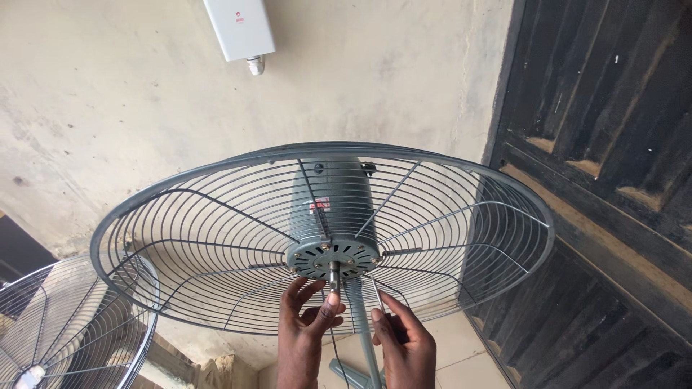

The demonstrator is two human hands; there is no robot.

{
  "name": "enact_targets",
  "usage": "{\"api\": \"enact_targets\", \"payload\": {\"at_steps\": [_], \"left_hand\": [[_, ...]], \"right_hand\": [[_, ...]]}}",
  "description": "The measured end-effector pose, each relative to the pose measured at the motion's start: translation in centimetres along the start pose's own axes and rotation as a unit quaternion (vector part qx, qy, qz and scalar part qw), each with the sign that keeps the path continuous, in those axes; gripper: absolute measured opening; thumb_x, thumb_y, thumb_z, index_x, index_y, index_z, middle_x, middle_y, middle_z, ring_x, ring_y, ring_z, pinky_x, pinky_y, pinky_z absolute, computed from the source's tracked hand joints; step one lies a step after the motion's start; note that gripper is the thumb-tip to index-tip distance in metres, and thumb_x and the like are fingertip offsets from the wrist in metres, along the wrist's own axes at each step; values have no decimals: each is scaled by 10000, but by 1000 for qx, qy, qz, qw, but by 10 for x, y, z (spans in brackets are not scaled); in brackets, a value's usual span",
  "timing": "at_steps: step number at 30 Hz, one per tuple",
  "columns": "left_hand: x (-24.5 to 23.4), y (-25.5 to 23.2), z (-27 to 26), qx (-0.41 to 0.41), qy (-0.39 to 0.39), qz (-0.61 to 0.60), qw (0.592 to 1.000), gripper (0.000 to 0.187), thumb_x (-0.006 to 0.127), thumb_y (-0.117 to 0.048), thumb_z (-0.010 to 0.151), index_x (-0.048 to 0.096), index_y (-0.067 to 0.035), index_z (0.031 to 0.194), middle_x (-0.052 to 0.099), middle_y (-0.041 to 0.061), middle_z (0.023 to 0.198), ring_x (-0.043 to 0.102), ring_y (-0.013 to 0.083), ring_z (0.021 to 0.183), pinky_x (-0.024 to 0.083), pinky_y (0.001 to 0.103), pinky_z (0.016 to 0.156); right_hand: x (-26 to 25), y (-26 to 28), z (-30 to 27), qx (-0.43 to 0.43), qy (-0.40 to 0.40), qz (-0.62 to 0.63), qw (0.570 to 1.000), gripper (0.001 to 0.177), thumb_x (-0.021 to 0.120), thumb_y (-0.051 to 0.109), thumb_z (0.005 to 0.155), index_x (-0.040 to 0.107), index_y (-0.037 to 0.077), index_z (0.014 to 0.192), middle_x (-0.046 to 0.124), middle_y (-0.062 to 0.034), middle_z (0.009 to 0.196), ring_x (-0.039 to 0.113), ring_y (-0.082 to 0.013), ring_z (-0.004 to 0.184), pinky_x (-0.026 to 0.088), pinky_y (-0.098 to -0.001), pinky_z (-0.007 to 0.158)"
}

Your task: The person uses a screwdriver to remove a fan blade from a pedestal fan. They then unscrew the front grille, remove it, and set it aside. The person continues to work on the fan's central hub area with the screwdriver.

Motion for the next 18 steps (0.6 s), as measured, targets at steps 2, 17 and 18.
{"api": "enact_targets", "payload": {"at_steps": [2,17,18], "left_hand": [[1,-2,0,-8,-4,2,1000,819,760,-264,661,356,-2,1323,574,195,1233,701,285,883,600,375,706],[5,-6,-7,-31,-10,6,999,804,766,-261,668,341,5,1296,547,197,1231,697,275,904,597,368,707],[5,-5,-6,-27,-9,2,1000,802,767,-263,667,345,7,1293,548,199,1229,699,274,896,599,365,700]], "right_hand": [[0,8,-3,39,2,13,999,440,657,117,842,618,80,1278,558,-52,600,393,-36,427,310,-208,390],[5,68,-8,130,33,78,988,431,515,135,898,585,117,1323,578,-133,601,285,-59,275,177,-229,256],[4,69,-8,135,41,115,983,429,513,130,893,581,112,1317,578,-136,607,289,-63,269,181,-231,250]]}}
Point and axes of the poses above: each hand's wrist, its own z-axis towards the middle knuckle, its own x-axis out of the palm, y = z × x, the point moved 4 cm from there along z, towards the middle knuckle
